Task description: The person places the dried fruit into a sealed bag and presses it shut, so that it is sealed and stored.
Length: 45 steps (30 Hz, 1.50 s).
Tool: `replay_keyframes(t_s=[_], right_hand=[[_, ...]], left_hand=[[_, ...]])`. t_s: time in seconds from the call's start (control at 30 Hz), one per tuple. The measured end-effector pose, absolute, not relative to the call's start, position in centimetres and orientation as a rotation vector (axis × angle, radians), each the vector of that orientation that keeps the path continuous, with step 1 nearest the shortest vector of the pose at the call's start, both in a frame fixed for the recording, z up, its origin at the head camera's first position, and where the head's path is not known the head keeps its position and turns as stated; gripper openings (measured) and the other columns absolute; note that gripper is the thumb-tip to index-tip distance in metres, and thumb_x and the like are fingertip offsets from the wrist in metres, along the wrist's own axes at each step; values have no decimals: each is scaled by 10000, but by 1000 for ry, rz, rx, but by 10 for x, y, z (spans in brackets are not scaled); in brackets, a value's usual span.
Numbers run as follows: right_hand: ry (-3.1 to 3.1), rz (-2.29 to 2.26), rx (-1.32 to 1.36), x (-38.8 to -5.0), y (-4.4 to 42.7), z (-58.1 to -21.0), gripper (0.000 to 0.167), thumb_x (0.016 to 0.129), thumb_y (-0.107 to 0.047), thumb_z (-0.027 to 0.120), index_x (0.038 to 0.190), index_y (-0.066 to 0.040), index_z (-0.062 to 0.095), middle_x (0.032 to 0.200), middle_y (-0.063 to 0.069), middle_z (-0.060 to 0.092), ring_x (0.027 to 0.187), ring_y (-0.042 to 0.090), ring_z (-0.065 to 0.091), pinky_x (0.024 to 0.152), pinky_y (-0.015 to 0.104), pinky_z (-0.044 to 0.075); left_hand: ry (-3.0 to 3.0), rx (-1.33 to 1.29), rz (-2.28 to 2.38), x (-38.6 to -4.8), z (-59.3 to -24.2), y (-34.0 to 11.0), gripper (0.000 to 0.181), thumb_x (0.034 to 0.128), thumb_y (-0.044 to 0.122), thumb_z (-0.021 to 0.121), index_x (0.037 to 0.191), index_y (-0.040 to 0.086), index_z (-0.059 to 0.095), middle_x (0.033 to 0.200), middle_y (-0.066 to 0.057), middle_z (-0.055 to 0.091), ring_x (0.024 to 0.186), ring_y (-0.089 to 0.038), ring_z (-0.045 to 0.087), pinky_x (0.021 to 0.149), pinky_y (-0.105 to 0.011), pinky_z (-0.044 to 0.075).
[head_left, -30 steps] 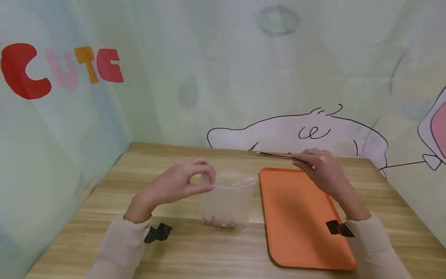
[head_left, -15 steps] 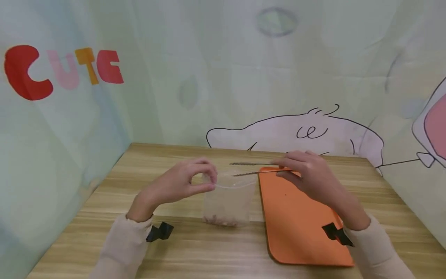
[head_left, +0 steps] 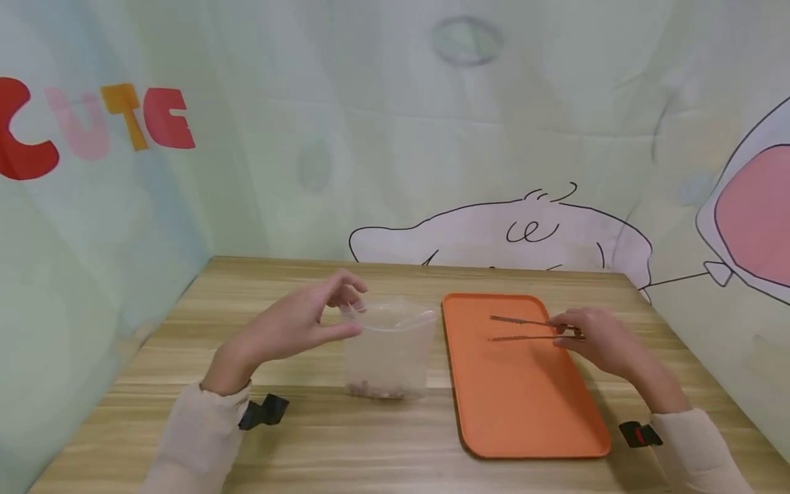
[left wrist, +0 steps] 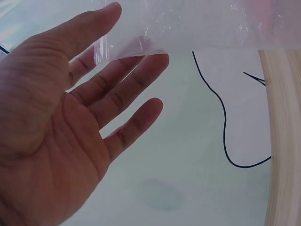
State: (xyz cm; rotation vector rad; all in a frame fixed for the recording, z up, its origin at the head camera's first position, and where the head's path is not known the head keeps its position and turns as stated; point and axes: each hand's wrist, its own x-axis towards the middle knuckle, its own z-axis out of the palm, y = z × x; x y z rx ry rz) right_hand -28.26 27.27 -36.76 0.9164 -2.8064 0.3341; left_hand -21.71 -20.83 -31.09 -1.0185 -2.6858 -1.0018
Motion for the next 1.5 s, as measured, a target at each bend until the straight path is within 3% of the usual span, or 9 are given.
replay_keyframes(t_s=[0.17, 0.43, 0.67, 0.73, 0.9, 1.0, 1.13, 1.2, 1.5], right_hand=[[-2823, 321, 937, -278, 280, -390, 256, 810, -118, 830, 1057, -103, 763, 860, -107, 679, 732, 67, 569, 610, 289, 454], [-2864, 222, 997, -273, 267, -400, 253, 818, -220, 830, 1053, -149, 770, 886, -81, 700, 774, 158, 590, 642, 366, 467], [-2922, 267, 1067, -269, 250, -380, 390, 843, -203, 813, 1153, 3, 696, 1074, 114, 711, 968, 345, 659, 774, 486, 539], [-2899, 368, 1096, -263, 234, -365, 415, 894, -220, 770, 1226, 4, 663, 1158, 128, 693, 1009, 330, 646, 802, 479, 535], [-2740, 849, 1237, -240, 177, -330, 385, 983, -257, 670, 1349, -150, 618, 1191, -69, 675, 986, 125, 611, 806, 344, 500], [-2617, 1047, 1268, -224, 144, -315, 293, 970, -256, 691, 1260, -226, 666, 1056, -132, 672, 902, 100, 591, 681, 282, 537], [-2548, 1169, 1167, -208, 122, -306, 70, 959, -253, 707, 1027, -237, 704, 874, -101, 651, 783, 130, 565, 416, 272, 492], [-2516, 1230, 1148, -204, 116, -305, 18, 967, -227, 696, 982, -216, 698, 840, -77, 650, 758, 138, 576, 388, 273, 470], [-2287, 1413, 1246, -199, 100, -300, 125, 960, -75, 673, 908, -187, 696, 786, -72, 613, 738, 136, 580, 641, 290, 503]], left_hand=[[-2698, -1051, -977, -217, -313, -212, 502, 932, 243, 741, 1358, 124, 502, 1097, 53, 661, 1028, -103, 633, 837, -355, 510], [-2737, -1035, -927, -215, -313, -211, 223, 938, 287, 731, 1100, 144, 677, 1042, 78, 681, 1010, -100, 643, 898, -366, 516], [-2690, -1066, -890, -216, -309, -202, 113, 941, 245, 728, 1006, 162, 687, 944, 116, 678, 929, -60, 645, 852, -326, 525], [-2652, -1067, -889, -215, -308, -200, 88, 939, 226, 731, 984, 162, 692, 917, 122, 677, 898, -55, 641, 827, -316, 529], [-2567, -1025, -901, -207, -305, -196, 68, 919, 203, 753, 928, 172, 694, 850, 139, 657, 830, -45, 619, 785, -303, 529], [-2520, -1021, -934, -201, -304, -193, 76, 911, 191, 760, 902, 173, 688, 825, 137, 647, 790, -41, 606, 756, -291, 526], [-2450, -1072, -1031, -202, -305, -187, 88, 908, 155, 761, 877, 179, 682, 809, 132, 635, 752, -50, 584, 697, -273, 513], [-2432, -1083, -1087, -201, -306, -185, 96, 902, 130, 762, 873, 174, 681, 802, 126, 629, 735, -59, 575, 669, -276, 510], [-2368, -1002, -1183, -176, -297, -181, 110, 882, 99, 768, 942, 154, 694, 861, 119, 664, 799, -72, 619, 695, -289, 512]])
